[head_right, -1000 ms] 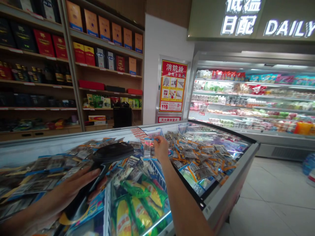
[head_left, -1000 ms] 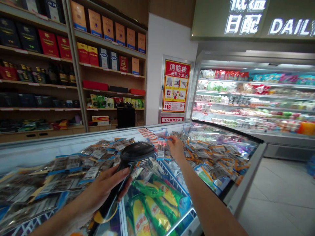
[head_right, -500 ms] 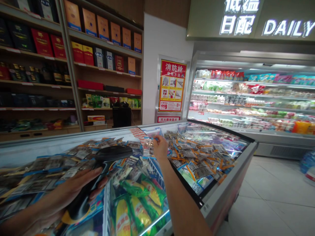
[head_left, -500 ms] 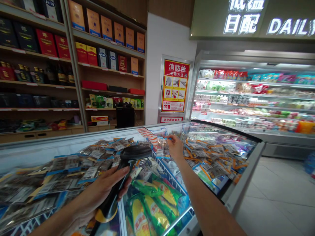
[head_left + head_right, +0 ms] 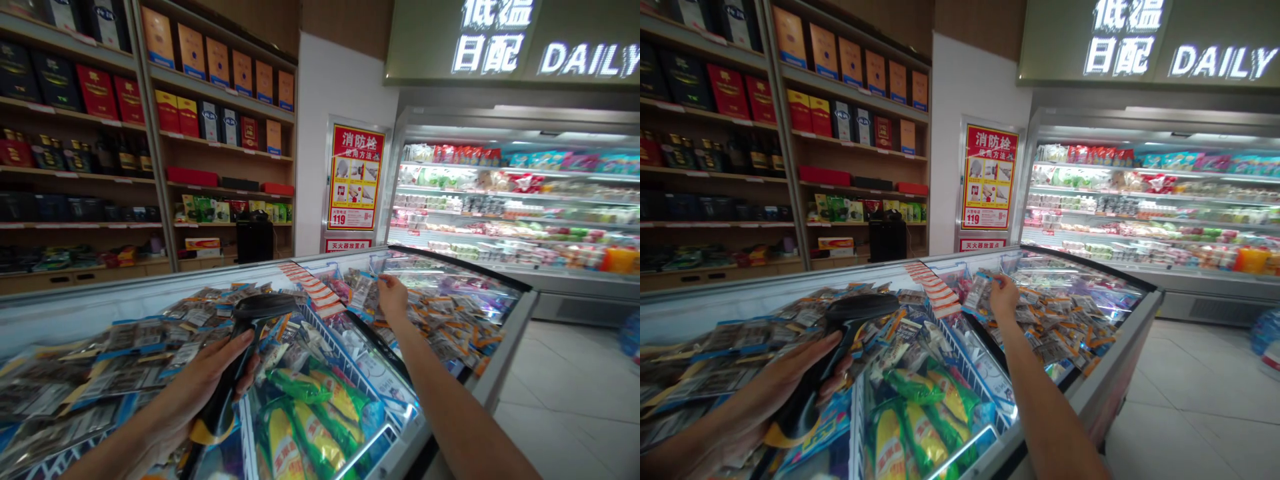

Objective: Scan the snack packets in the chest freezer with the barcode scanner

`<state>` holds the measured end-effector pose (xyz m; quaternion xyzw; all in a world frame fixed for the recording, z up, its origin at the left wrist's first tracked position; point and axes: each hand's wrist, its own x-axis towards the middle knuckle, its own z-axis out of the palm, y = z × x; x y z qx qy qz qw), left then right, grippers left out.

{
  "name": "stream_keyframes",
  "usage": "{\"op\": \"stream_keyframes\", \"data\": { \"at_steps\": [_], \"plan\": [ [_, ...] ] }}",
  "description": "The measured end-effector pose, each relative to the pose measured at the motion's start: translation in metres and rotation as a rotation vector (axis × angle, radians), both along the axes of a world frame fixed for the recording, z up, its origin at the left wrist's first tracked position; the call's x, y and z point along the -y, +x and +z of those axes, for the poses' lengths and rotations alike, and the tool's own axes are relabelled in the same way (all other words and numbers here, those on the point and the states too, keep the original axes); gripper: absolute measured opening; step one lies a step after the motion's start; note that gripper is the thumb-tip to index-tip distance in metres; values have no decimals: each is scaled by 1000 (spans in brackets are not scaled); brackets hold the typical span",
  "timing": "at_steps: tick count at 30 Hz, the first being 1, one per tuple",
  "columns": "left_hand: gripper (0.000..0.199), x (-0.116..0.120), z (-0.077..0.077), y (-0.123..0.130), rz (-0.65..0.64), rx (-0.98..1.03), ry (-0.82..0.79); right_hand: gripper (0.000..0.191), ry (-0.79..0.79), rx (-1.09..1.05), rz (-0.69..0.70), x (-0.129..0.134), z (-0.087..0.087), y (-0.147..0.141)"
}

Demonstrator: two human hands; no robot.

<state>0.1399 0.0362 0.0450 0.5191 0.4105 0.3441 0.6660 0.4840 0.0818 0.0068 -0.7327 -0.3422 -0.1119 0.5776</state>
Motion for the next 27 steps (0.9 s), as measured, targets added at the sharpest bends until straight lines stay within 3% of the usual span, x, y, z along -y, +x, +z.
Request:
{"op": "stream_keyframes", "data": {
  "at_steps": [3,6,8,10,12,14,16,18,27],
  "plan": [
    [37,-2,3,-1,51,21,18,30,-71,19,-129,20,14,37],
    [35,-5,6,-3,139,52,16,37,-117,100,-209,25,24,42],
    [36,-7,7,-3,171,57,0,38,-160,209,-140,12,22,18],
    [37,-9,7,-3,179,56,-16,28,-248,330,65,-10,14,-21],
    [36,-9,7,-4,169,42,-20,28,-461,570,344,-35,1,-66],
    [36,-9,7,-4,157,22,-7,34,-640,699,359,-56,-11,-103],
    [35,-8,8,-3,157,19,17,31,-683,732,368,-69,-20,-125],
    [34,-7,8,-3,160,36,35,24,-696,757,384,-76,-25,-132],
    [35,-11,5,-2,122,89,14,36,-669,780,438,-77,-28,-123]
  ]
}}
